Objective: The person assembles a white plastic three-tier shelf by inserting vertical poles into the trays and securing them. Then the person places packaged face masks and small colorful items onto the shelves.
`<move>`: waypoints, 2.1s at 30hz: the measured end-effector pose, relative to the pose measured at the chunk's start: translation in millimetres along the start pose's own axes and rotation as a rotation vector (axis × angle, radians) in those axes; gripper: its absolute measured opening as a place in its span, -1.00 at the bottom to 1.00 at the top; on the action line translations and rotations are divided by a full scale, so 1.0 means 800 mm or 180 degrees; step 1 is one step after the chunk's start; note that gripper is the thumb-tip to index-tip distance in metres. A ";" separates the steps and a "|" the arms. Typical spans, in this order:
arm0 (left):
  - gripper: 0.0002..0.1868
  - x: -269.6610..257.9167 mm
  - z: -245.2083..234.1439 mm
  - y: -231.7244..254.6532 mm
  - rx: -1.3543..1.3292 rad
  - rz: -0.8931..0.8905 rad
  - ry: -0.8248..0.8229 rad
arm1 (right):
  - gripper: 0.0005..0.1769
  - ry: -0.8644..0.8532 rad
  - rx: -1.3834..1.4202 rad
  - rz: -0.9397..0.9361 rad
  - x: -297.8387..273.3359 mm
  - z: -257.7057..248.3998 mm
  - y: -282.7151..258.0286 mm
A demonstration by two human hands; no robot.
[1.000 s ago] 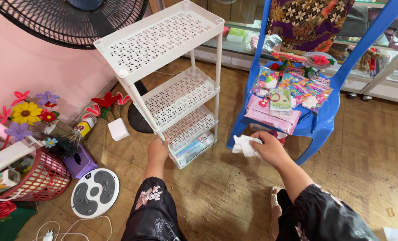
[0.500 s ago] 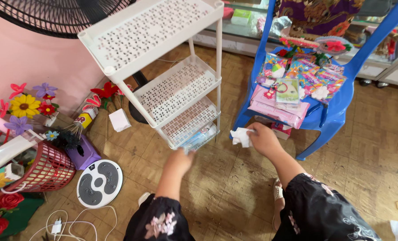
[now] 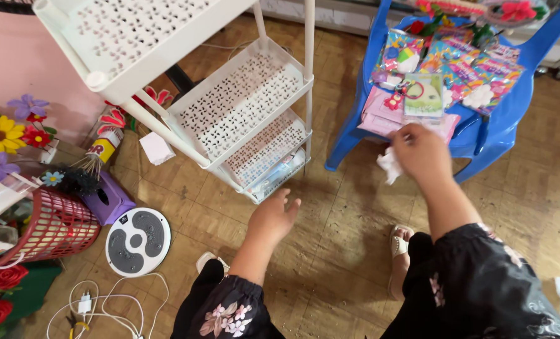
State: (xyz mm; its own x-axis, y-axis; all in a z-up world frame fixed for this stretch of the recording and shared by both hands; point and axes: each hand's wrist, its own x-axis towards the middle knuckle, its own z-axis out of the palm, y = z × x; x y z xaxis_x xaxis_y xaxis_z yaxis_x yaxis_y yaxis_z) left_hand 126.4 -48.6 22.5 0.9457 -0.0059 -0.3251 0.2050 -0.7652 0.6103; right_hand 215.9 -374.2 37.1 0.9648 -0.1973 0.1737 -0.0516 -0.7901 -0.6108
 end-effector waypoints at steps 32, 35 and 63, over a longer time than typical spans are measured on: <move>-0.61 0.120 0.024 0.035 -0.0847 0.0257 0.0021 | -0.77 0.0594 0.0144 -0.0306 0.116 0.031 -0.004; -0.66 0.157 0.045 0.068 -0.0831 0.0935 0.0339 | -0.71 0.0671 0.0432 -0.0166 0.128 0.021 -0.001; -0.82 0.417 0.131 0.317 -0.1748 0.1809 0.1630 | -0.66 0.0825 0.0432 0.0015 0.142 -0.025 0.052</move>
State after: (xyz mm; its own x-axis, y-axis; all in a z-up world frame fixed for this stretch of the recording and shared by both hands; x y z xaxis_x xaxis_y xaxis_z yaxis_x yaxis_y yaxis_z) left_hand 467.5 -312.0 -7.5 0.9096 0.0985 0.4036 -0.3543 -0.3231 0.8775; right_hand 317.9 -441.1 47.1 0.8657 -0.3562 0.3517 -0.0040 -0.7074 -0.7068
